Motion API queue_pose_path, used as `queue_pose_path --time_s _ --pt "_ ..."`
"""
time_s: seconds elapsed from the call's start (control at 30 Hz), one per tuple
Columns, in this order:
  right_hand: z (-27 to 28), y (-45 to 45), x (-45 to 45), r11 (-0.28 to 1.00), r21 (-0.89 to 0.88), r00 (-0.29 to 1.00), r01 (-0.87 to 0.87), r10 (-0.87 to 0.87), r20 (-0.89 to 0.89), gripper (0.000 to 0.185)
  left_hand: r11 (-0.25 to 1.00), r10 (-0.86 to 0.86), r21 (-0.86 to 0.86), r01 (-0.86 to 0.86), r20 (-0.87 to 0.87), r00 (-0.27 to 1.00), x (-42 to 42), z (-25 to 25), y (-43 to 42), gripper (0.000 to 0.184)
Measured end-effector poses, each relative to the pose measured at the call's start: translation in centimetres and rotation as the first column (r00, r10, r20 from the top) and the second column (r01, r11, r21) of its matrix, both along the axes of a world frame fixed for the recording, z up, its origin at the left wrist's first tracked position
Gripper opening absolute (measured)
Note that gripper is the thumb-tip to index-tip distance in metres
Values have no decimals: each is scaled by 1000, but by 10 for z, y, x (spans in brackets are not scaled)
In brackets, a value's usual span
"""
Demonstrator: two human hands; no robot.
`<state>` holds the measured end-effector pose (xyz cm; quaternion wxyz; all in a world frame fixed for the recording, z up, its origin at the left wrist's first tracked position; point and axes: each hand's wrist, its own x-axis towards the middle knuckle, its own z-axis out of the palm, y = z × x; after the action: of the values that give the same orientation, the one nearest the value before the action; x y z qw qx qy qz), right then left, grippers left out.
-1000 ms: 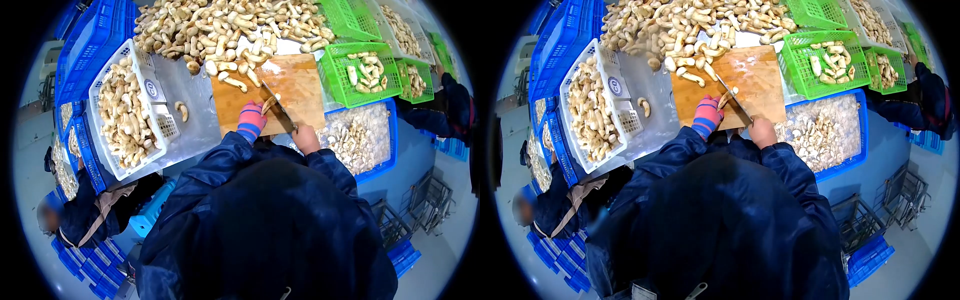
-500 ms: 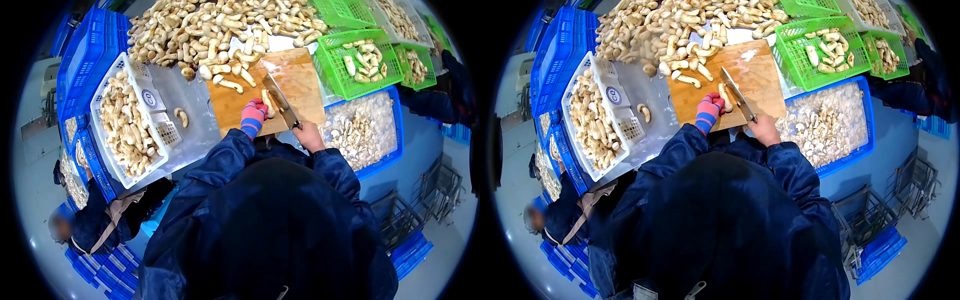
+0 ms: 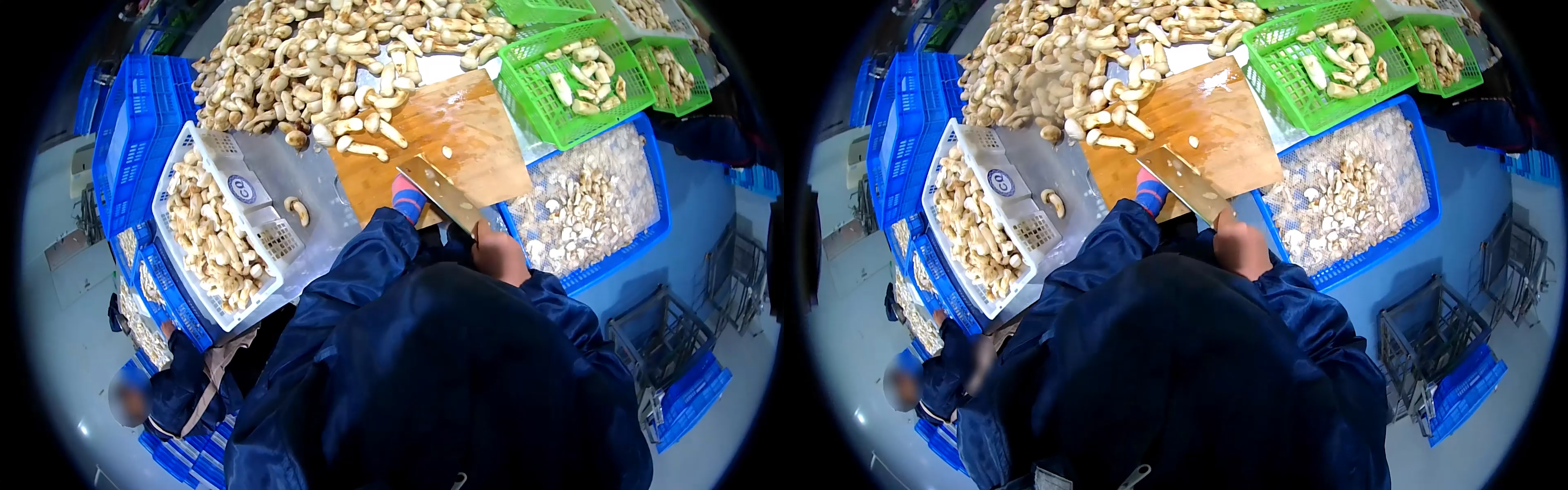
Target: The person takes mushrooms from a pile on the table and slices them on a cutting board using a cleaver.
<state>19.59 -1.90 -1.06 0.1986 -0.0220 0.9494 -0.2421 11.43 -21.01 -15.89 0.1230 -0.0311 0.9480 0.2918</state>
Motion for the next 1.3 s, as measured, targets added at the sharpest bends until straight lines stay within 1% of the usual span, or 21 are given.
queue_pose_path --time_s 0.03,0.13,0.23,0.33,0.43,0.47,0.5,0.53,0.57,0.67,0.7,0.8,0.83,0.93,0.97,1.07,1.1,1.17,1.2,1.23,1.3 --pt "2 0 2 999 -9 999 33 -34 -20 9 982 -139 -125 145 56 989 -3 -6 -1 32" --pt "12 1 -1 999 -34 999 15 -14 44 10 989 -68 -122 83 127 990 -6 5 2 30" --pt "14 2 -4 998 -64 990 25 -16 141 11 995 83 -70 -72 176 981 -1 -25 -5 28" --pt "19 5 -8 996 -80 968 33 -12 249 11 992 -36 -106 61 223 974 -7 -10 -3 28" --pt "2 4 -5 995 -80 976 56 -38 214 13 995 51 72 -67 207 977 -4 -16 -4 23" --pt "-9 2 -7 994 -105 992 28 -15 124 11 902 220 287 -323 336 916 -5 0 2 22" --pt "-24 -1 -8 992 -127 999 -2 7 34 10 702 335 438 -562 493 803 -8 32 13 21" --pt "-38 -4 -10 989 -146 998 -34 25 -59 10 420 378 509 -751 655 655 -9 51 20 20" --pt "-44 -13 -16 997 -25 953 -72 61 -297 9 456 364 480 -749 668 649 -13 46 16 17" --pt "-46 -8 -34 987 -155 998 -45 38 -44 11 417 323 485 -769 712 624 -12 43 13 17" --pt "-57 -2 -41 987 -162 1000 -14 13 -7 16 357 323 486 -798 737 593 -10 40 10 18" --pt "-45 26 -55 924 -323 958 203 -119 263 18 281 184 605 -745 728 661 -4 39 -5 19" --pt "-33 28 -56 891 -356 945 282 -196 260 19 275 212 601 -751 723 657 -3 40 -5 25" --pt "-36 34 -52 889 -332 944 317 -259 206 19 568 310 427 -704 681 664 -16 48 0 30" --pt "-36 34 -49 885 -339 944 320 -268 190 20 778 308 280 -562 610 730 -22 49 2 36" --pt "-29 35 -40 886 -338 947 318 -282 151 20 925 325 109 -364 271 906 -19 24 4 39" --pt "-26 35 -39 891 -328 948 315 -281 147 20 863 318 230 -451 446 837 -20 29 3 33" --pt "-19 34 -38 891 -331 950 309 -276 145 21 620 273 498 -607 588 761 -15 38 -3 28" --pt "-22 34 -38 895 -330 953 300 -265 147 21 454 229 590 -667 646 728 -14 40 -8 26" --pt "-27 35 -37 899 -329 956 290 -254 150 21 315 63 681 -661 680 731 -12 27 -22 25" --pt "-21 31 -41 896 -348 957 274 -217 193 20 170 24 718 -675 682 731 -6 54 -26 24"
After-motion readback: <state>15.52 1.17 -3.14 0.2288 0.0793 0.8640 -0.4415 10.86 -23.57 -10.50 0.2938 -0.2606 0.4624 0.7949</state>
